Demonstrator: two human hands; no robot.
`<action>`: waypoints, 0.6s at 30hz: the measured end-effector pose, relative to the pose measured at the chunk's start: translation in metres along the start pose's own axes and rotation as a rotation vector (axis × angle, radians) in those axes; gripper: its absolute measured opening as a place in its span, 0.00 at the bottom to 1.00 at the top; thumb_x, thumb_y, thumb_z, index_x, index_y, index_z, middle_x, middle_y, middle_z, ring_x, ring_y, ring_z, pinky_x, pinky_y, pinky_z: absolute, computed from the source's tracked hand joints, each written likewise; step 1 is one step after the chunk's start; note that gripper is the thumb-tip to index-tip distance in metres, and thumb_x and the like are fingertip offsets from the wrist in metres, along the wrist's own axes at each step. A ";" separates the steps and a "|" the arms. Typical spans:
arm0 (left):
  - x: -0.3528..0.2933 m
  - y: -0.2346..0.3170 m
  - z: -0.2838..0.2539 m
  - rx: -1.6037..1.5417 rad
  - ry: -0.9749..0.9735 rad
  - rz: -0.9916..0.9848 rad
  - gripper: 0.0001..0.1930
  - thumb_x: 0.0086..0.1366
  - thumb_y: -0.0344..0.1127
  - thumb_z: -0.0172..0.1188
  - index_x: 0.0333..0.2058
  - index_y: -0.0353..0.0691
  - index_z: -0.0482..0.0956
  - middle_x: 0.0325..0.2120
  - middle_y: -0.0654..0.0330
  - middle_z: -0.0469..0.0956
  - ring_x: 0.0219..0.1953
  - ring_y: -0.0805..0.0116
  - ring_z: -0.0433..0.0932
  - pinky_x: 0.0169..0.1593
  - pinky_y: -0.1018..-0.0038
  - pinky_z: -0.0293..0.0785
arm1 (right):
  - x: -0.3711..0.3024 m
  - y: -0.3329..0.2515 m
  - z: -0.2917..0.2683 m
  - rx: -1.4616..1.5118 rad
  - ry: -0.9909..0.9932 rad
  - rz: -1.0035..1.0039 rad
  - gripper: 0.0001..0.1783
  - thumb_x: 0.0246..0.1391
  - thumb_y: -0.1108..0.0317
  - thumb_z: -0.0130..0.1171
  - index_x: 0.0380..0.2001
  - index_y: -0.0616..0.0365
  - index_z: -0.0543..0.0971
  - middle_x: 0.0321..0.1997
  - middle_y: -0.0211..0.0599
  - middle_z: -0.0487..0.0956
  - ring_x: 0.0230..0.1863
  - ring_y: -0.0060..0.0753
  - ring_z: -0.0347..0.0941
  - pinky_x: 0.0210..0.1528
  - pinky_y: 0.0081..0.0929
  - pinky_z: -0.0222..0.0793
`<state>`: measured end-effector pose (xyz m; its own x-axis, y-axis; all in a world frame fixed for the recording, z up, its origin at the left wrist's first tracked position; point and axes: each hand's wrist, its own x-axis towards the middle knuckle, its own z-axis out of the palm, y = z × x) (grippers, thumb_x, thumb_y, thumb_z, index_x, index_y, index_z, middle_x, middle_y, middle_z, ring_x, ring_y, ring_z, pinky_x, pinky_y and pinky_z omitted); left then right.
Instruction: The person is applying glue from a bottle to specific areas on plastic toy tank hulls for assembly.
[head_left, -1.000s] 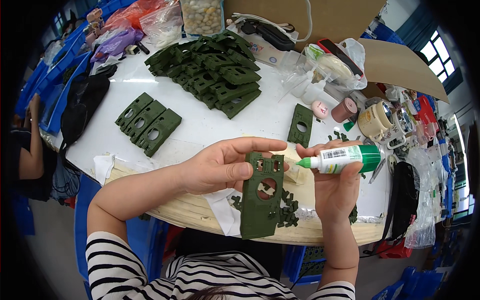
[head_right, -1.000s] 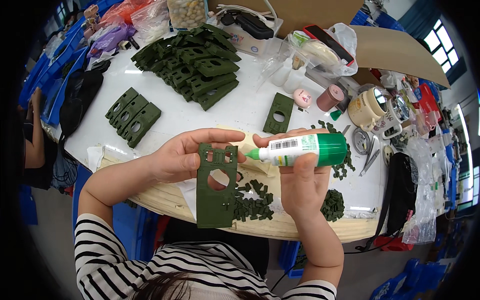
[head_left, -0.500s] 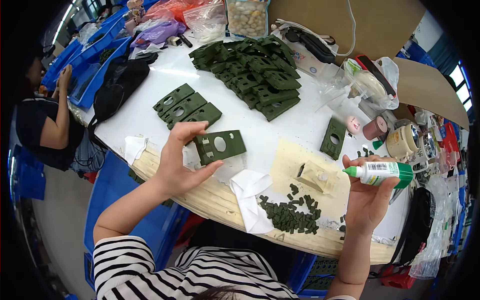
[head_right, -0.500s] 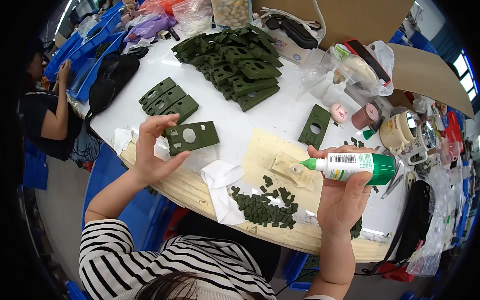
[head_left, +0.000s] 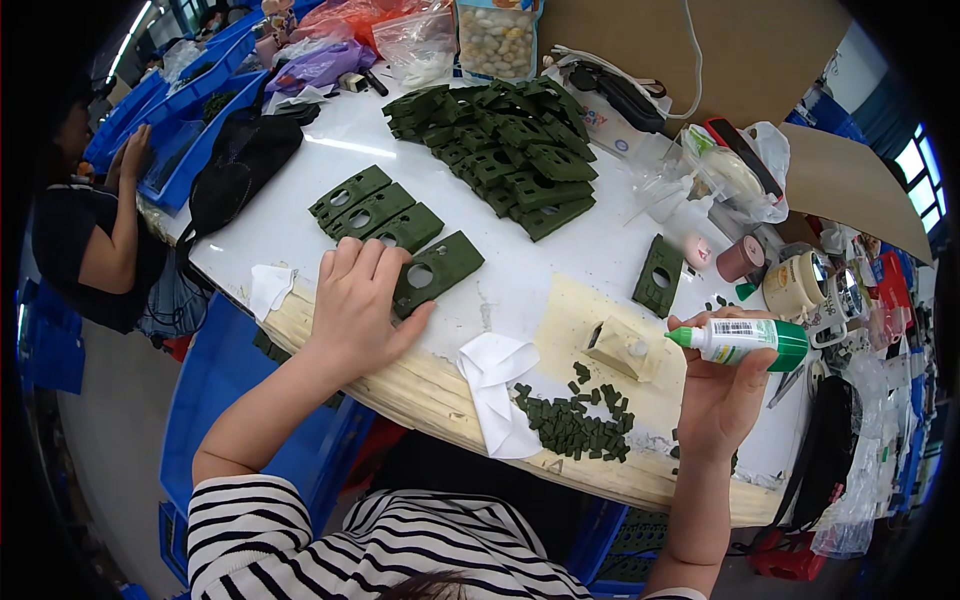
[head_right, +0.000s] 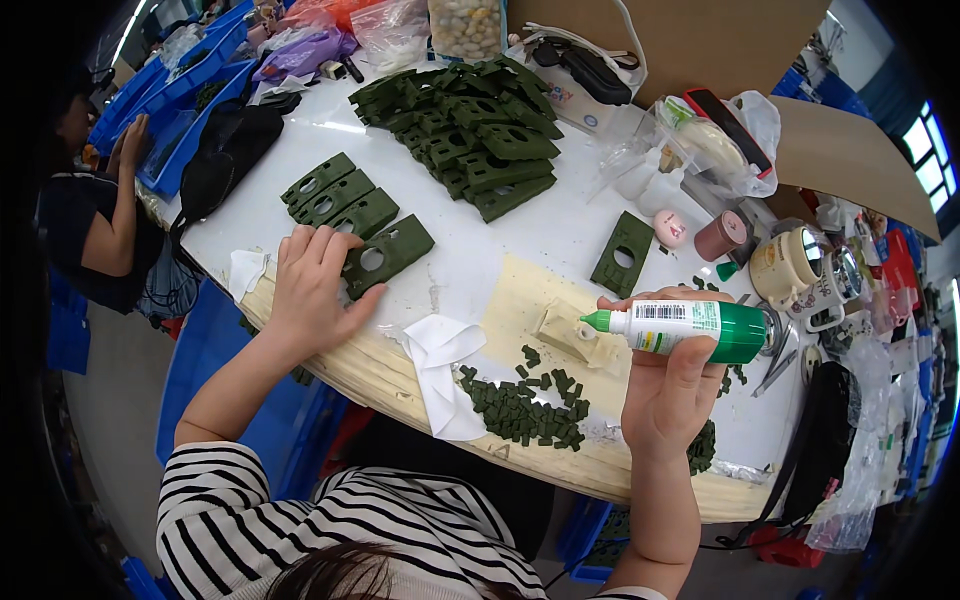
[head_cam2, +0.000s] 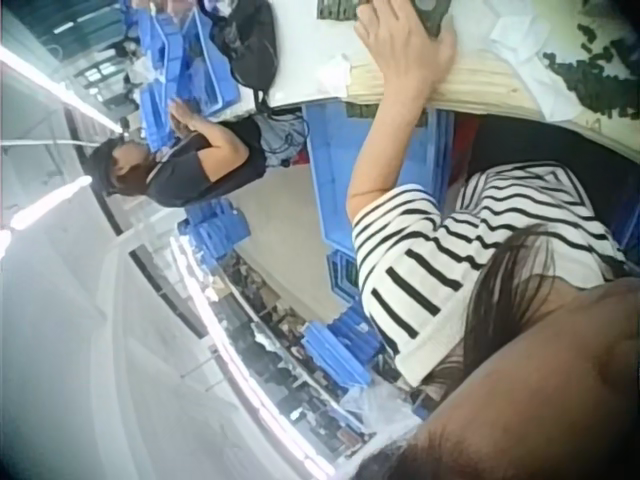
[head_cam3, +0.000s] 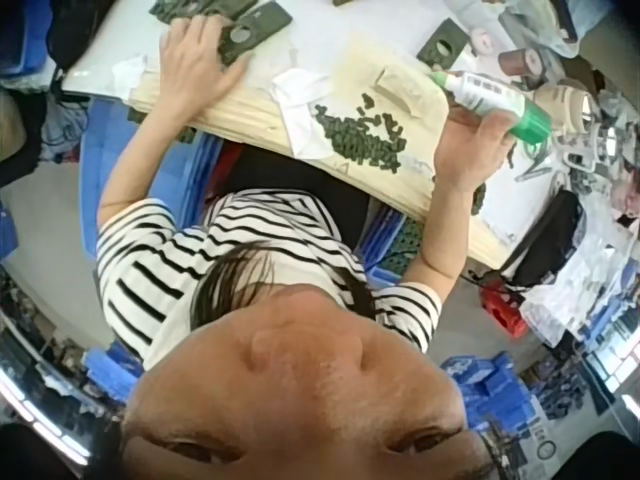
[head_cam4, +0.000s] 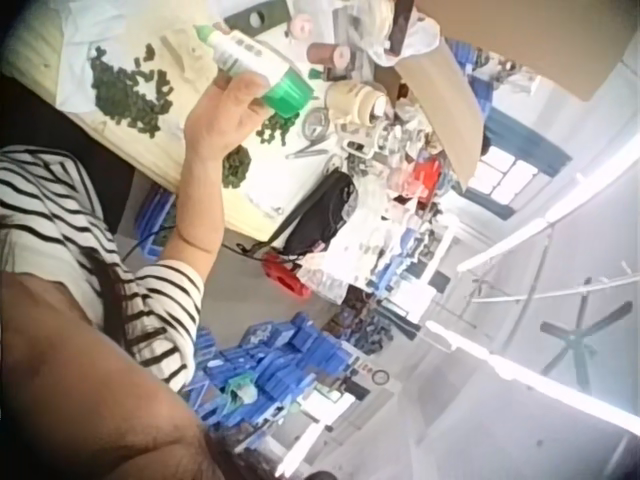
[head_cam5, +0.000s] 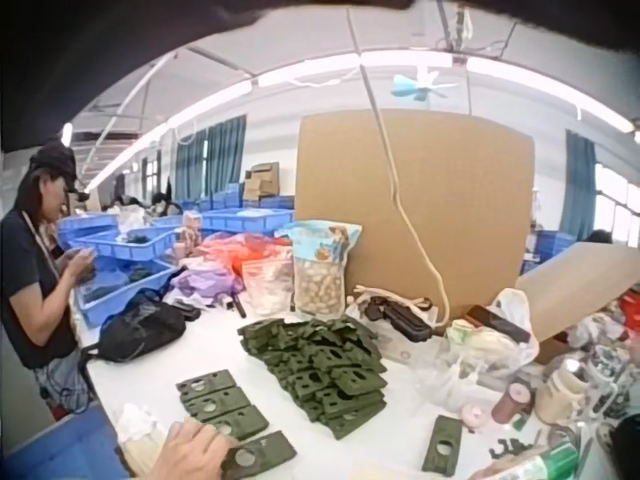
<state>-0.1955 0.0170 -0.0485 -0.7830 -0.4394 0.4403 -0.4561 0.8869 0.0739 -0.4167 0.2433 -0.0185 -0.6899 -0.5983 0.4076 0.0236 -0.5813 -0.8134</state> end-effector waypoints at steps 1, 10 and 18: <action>0.000 -0.001 0.000 0.011 -0.011 -0.008 0.25 0.45 0.43 0.65 0.41 0.37 0.70 0.34 0.55 0.68 0.39 0.58 0.64 0.43 0.66 0.58 | 0.000 -0.001 0.000 0.000 -0.006 -0.003 0.22 0.57 0.50 0.50 0.43 0.58 0.65 0.40 0.36 0.68 0.42 0.37 0.71 0.51 0.49 0.68; 0.026 0.002 -0.024 -0.143 0.243 0.034 0.28 0.50 0.49 0.64 0.44 0.36 0.70 0.37 0.55 0.66 0.41 0.59 0.62 0.48 0.67 0.57 | -0.001 -0.005 -0.001 -0.004 -0.004 -0.006 0.25 0.55 0.48 0.51 0.45 0.56 0.63 0.40 0.38 0.70 0.43 0.35 0.71 0.52 0.44 0.68; 0.093 -0.029 -0.045 -0.412 0.427 0.060 0.18 0.56 0.44 0.61 0.38 0.37 0.74 0.36 0.57 0.74 0.44 0.61 0.68 0.49 0.69 0.61 | -0.001 -0.005 0.000 0.031 0.004 -0.014 0.25 0.56 0.48 0.50 0.46 0.57 0.63 0.41 0.38 0.70 0.45 0.35 0.70 0.52 0.43 0.68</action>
<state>-0.2364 -0.0431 0.0312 -0.5240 -0.3661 0.7691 -0.1473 0.9283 0.3415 -0.4163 0.2473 -0.0150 -0.6932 -0.5876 0.4173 0.0362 -0.6067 -0.7941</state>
